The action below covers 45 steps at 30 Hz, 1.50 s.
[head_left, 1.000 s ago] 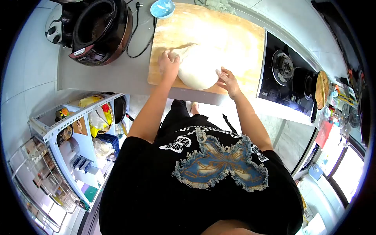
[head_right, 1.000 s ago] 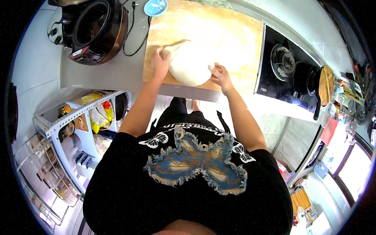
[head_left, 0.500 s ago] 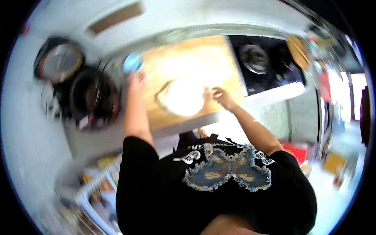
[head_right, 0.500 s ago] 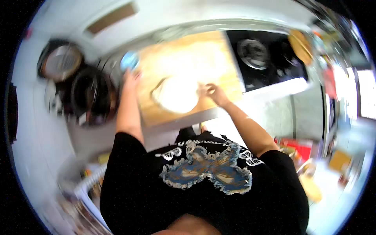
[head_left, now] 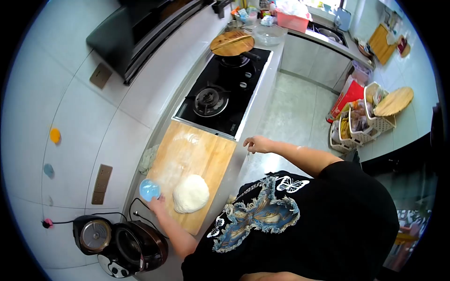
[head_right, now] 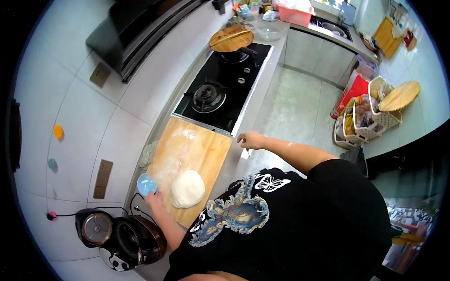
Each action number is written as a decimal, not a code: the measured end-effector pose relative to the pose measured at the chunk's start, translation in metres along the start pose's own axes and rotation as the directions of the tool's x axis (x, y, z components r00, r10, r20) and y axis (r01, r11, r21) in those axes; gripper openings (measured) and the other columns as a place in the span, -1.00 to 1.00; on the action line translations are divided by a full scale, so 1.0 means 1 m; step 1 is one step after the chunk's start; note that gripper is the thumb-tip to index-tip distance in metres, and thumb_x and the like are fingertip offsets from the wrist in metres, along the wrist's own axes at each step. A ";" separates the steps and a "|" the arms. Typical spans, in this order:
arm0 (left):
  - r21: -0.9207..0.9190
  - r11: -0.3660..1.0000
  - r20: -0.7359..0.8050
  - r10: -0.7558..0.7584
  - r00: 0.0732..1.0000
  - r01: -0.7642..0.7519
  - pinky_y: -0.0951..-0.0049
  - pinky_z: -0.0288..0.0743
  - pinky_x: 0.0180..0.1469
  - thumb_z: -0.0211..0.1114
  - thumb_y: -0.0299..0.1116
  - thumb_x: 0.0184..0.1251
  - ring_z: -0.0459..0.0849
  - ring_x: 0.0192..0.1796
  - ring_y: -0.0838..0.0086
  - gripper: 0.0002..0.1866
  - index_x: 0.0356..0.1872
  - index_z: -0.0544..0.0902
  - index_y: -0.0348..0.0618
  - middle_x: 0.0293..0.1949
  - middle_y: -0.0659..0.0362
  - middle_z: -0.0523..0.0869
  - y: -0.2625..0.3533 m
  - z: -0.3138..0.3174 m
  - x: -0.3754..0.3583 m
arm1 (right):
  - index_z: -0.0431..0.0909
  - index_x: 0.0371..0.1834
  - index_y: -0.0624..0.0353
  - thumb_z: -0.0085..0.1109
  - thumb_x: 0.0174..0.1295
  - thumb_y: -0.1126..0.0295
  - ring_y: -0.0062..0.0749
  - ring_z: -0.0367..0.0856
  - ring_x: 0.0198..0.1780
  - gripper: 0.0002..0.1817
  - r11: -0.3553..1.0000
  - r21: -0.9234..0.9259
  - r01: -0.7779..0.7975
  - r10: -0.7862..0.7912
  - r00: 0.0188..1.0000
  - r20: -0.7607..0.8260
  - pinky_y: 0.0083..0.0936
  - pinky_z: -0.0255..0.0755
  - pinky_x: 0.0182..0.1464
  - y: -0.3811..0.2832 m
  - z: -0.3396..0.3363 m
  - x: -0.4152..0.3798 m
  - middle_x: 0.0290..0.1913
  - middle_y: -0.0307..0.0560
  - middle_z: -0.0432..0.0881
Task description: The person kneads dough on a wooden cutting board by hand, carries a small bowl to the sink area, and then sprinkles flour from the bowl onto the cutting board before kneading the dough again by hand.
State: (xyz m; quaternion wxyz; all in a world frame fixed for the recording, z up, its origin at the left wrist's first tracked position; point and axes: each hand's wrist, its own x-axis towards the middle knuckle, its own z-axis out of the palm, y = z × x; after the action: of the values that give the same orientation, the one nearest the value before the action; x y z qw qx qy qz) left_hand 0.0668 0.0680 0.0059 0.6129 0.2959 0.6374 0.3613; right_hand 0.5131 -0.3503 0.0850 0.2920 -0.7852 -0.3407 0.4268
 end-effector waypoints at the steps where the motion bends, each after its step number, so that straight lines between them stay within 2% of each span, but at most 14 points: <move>1: 0.147 0.967 0.233 0.170 0.958 -0.207 -0.05 0.78 -0.16 0.06 -0.58 0.37 0.75 -0.04 -0.15 -0.49 0.36 0.34 -0.23 0.04 -0.20 0.62 -0.018 0.015 -0.015 | 0.63 0.17 0.21 0.20 0.15 0.37 -0.32 0.80 -0.31 -0.53 0.999 0.019 0.038 -0.039 0.999 0.006 -0.33 0.65 -0.14 0.011 -0.002 -0.006 -0.27 -0.04 0.81; 3: 0.183 0.950 0.399 0.165 0.902 -0.255 -0.03 0.78 -0.16 0.08 -0.61 0.34 0.75 -0.03 -0.16 -0.43 0.40 0.32 -0.19 0.07 -0.20 0.62 -0.031 0.059 -0.072 | 0.61 0.21 0.21 0.24 0.19 0.35 -0.37 0.81 -0.29 -0.52 0.993 0.084 0.089 -0.093 0.995 0.042 -0.36 0.66 -0.19 0.027 -0.016 -0.008 -0.27 -0.06 0.80; 4: 0.107 0.991 0.358 0.035 0.933 -0.078 -0.02 0.79 -0.16 0.09 -0.61 0.34 0.75 -0.01 -0.15 -0.41 0.42 0.30 -0.20 0.10 -0.20 0.62 -0.021 0.115 -0.144 | 0.61 0.21 0.21 0.24 0.19 0.35 -0.37 0.81 -0.29 -0.52 0.990 0.112 0.090 -0.093 0.995 0.030 -0.36 0.66 -0.19 0.034 -0.025 -0.016 -0.27 -0.06 0.80; 5: 0.175 0.983 0.450 -0.030 0.893 -0.056 -0.01 0.80 -0.14 0.09 -0.61 0.34 0.75 0.03 -0.12 -0.41 0.43 0.30 -0.21 0.13 -0.19 0.62 -0.026 0.151 -0.189 | 0.59 0.26 0.21 0.29 0.24 0.27 -0.34 0.82 -0.27 -0.49 0.975 0.206 0.089 -0.098 0.995 0.035 -0.37 0.68 -0.19 0.038 -0.036 -0.024 -0.21 -0.04 0.80; 8: 0.326 0.945 0.701 -0.233 0.674 -0.012 0.02 0.82 -0.12 0.11 -0.58 0.36 0.76 0.07 -0.03 -0.42 0.42 0.32 -0.25 0.20 -0.15 0.62 -0.083 0.237 -0.270 | 0.41 0.47 0.15 0.40 0.31 -0.05 -0.19 0.83 -0.14 -0.22 0.848 0.530 0.013 -0.069 0.994 0.086 -0.34 0.72 -0.10 0.061 -0.067 -0.057 0.13 0.09 0.70; 10: 0.428 0.904 0.755 -0.369 0.543 0.020 0.03 0.83 -0.11 0.11 -0.56 0.36 0.76 0.07 -0.01 -0.44 0.42 0.34 -0.24 0.17 -0.13 0.64 -0.113 0.286 -0.302 | 0.20 0.63 0.00 0.37 0.34 -0.10 -0.18 0.76 0.02 -0.11 0.784 0.617 -0.073 -0.010 0.991 0.131 -0.29 0.70 0.07 0.051 -0.094 -0.075 0.28 0.16 0.57; 11: 0.481 0.876 0.768 -0.414 0.489 -0.014 0.07 0.84 -0.14 0.11 -0.56 0.37 0.78 0.04 0.01 -0.44 0.41 0.35 -0.24 0.16 -0.13 0.64 -0.131 0.310 -0.326 | 0.09 0.67 0.03 0.41 0.24 -0.23 -0.13 0.77 0.03 0.07 0.739 0.669 -0.085 -0.019 0.989 0.147 -0.30 0.70 0.07 0.059 -0.107 -0.092 0.39 0.21 0.48; 14: 0.586 0.798 0.768 -0.494 0.407 -0.138 0.15 0.86 -0.20 0.11 -0.56 0.40 0.81 -0.04 0.04 -0.46 0.41 0.35 -0.27 0.15 -0.13 0.65 -0.177 0.366 -0.397 | 0.09 0.67 0.02 0.38 0.25 -0.27 -0.23 0.78 -0.02 0.07 0.596 0.801 -0.061 -0.012 0.996 0.084 -0.43 0.71 0.04 0.097 -0.134 -0.137 0.40 0.13 0.48; 18: 0.635 0.726 0.769 -0.565 0.299 -0.263 0.26 0.86 -0.34 0.10 -0.55 0.43 0.85 -0.17 0.08 -0.48 0.41 0.34 -0.31 0.12 -0.17 0.67 -0.182 0.419 -0.440 | 0.12 0.66 0.02 0.33 0.40 -0.05 -0.30 0.78 -0.11 -0.12 0.478 0.878 -0.007 0.027 1.000 -0.006 -0.50 0.73 0.05 0.126 -0.161 -0.166 0.32 0.05 0.52; 22: 0.709 0.622 0.699 -0.681 0.216 -0.333 0.33 0.85 -0.38 0.10 -0.55 0.45 0.86 -0.27 0.13 -0.51 0.39 0.37 -0.32 -0.01 -0.15 0.73 -0.204 0.469 -0.473 | 0.12 0.65 0.05 0.26 0.48 0.14 -0.22 0.73 0.08 -0.23 0.333 0.937 0.104 0.070 0.988 -0.134 -0.35 0.73 0.15 0.174 -0.174 -0.191 0.36 0.06 0.45; 23: 0.713 0.617 0.695 -0.684 0.221 -0.332 0.36 0.83 -0.41 0.16 -0.50 0.43 0.84 -0.40 0.19 -0.50 0.37 0.38 -0.27 -0.11 -0.12 0.76 -0.209 0.479 -0.482 | 0.11 0.65 0.06 0.23 0.49 0.23 -0.16 0.68 0.16 -0.26 0.302 0.946 0.117 0.076 0.986 -0.147 -0.27 0.72 0.18 0.177 -0.182 -0.197 0.38 0.08 0.42; 27: 0.709 0.581 0.675 -0.723 0.146 -0.399 0.38 0.81 -0.41 0.15 -0.46 0.45 0.84 -0.40 0.24 -0.53 0.36 0.40 -0.25 -0.19 -0.07 0.79 -0.217 0.538 -0.489 | 0.14 0.64 0.12 0.16 0.48 0.34 -0.13 0.67 0.20 -0.31 0.279 0.946 0.163 0.148 0.966 -0.210 -0.22 0.73 0.17 0.194 -0.216 -0.183 0.38 0.09 0.44; 39: 0.647 0.530 0.622 -0.783 -0.022 -0.549 0.33 0.79 -0.38 0.17 -0.37 0.52 0.83 -0.41 0.29 -0.58 0.32 0.42 -0.22 -0.22 -0.04 0.78 -0.262 0.769 -0.531 | 0.17 0.59 0.20 0.12 0.49 0.35 -0.11 0.79 0.01 -0.35 0.295 0.936 0.191 0.306 0.909 -0.282 -0.28 0.78 0.06 0.267 -0.398 -0.140 0.28 0.11 0.53; 45: 0.601 0.455 0.576 -0.816 -0.038 -0.657 0.34 0.75 -0.42 0.22 -0.11 0.57 0.83 -0.42 0.29 -0.52 0.30 0.43 -0.20 -0.25 -0.06 0.78 -0.291 0.878 -0.585 | 0.19 0.59 0.19 0.07 0.50 0.37 -0.14 0.76 0.07 -0.38 0.179 0.922 0.344 0.307 0.871 -0.384 -0.20 0.80 0.01 0.340 -0.473 -0.131 0.30 0.09 0.53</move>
State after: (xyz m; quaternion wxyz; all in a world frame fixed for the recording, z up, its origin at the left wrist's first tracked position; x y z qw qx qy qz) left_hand 1.0025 -0.4898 0.1088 0.6195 0.6566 0.0691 -0.4246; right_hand 0.9688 -0.7355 0.1116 0.8064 -0.4862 0.0907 0.3243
